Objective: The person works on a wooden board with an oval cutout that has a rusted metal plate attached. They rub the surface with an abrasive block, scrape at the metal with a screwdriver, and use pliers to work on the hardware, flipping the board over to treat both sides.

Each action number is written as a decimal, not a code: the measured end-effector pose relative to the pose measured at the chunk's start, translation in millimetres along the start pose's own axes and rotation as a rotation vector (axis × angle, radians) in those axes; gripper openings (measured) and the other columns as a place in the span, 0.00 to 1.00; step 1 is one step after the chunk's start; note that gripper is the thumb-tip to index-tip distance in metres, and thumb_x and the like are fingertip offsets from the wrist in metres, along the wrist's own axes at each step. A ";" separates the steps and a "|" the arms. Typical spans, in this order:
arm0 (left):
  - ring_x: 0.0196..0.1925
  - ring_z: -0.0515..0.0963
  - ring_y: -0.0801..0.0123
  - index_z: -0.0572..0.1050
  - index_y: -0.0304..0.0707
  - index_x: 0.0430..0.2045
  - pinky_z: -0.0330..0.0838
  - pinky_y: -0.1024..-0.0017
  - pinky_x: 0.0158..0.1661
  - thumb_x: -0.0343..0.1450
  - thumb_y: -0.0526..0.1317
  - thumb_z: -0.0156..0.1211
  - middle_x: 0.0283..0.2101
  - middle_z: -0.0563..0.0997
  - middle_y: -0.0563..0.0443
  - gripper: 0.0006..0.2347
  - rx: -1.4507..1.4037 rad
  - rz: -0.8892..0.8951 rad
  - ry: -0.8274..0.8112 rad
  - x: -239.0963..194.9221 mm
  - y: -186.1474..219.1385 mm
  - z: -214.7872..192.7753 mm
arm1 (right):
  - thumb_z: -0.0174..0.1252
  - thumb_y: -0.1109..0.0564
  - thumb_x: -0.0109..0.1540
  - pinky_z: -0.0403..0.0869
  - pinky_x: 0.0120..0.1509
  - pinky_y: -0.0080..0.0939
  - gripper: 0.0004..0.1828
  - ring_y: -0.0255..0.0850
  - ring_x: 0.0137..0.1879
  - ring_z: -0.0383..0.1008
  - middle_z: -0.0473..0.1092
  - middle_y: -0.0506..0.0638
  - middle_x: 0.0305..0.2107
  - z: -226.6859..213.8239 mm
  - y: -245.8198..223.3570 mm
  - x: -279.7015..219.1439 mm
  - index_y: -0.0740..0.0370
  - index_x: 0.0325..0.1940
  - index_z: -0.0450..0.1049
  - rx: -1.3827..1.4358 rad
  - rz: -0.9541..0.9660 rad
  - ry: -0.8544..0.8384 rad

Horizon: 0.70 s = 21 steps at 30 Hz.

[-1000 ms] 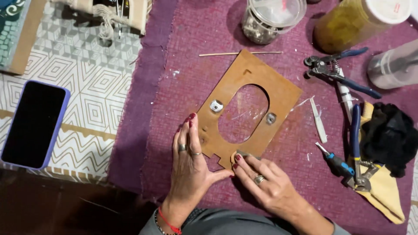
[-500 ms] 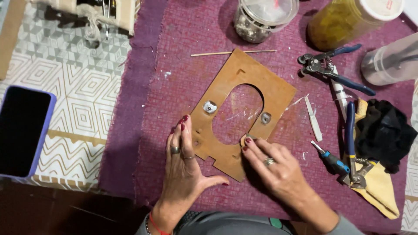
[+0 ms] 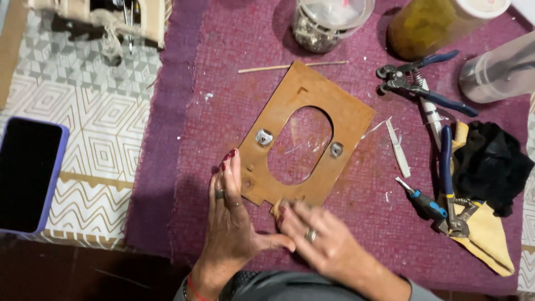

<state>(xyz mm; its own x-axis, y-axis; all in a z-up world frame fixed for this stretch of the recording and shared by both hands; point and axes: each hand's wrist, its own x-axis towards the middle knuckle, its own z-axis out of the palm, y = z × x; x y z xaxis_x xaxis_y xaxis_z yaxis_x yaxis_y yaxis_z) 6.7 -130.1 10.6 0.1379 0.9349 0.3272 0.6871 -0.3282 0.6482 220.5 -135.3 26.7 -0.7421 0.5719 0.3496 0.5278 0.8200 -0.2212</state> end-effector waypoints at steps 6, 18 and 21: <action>0.71 0.65 0.33 0.35 0.26 0.71 0.54 0.42 0.72 0.51 0.78 0.47 0.73 0.54 0.20 0.63 -0.002 -0.004 0.035 1.3 1.3 -0.6 | 0.57 0.58 0.61 0.73 0.56 0.48 0.18 0.48 0.62 0.72 0.73 0.53 0.56 -24.9 39.8 7.7 0.66 0.55 0.74 -0.107 0.150 -0.051; 0.73 0.64 0.31 0.33 0.27 0.72 0.49 0.40 0.73 0.53 0.77 0.45 0.73 0.54 0.18 0.61 -0.003 0.004 0.029 1.2 0.5 -0.2 | 0.61 0.58 0.60 0.76 0.55 0.50 0.19 0.49 0.62 0.74 0.76 0.54 0.54 -13.5 36.8 3.5 0.66 0.55 0.75 -0.165 0.216 -0.017; 0.73 0.65 0.32 0.33 0.29 0.72 0.51 0.40 0.74 0.58 0.77 0.42 0.74 0.54 0.19 0.58 0.011 0.031 0.040 2.7 0.0 -1.4 | 0.59 0.61 0.60 0.77 0.55 0.49 0.20 0.54 0.60 0.75 0.73 0.61 0.56 -9.3 -0.7 8.8 0.69 0.56 0.73 -0.003 0.133 0.030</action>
<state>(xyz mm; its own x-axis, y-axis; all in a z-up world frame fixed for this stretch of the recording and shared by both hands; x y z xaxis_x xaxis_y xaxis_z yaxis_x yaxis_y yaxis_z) 6.1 -127.7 12.4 0.1305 0.9182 0.3740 0.6910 -0.3548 0.6298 217.5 -131.1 38.3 -0.6529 0.6746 0.3445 0.6219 0.7370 -0.2645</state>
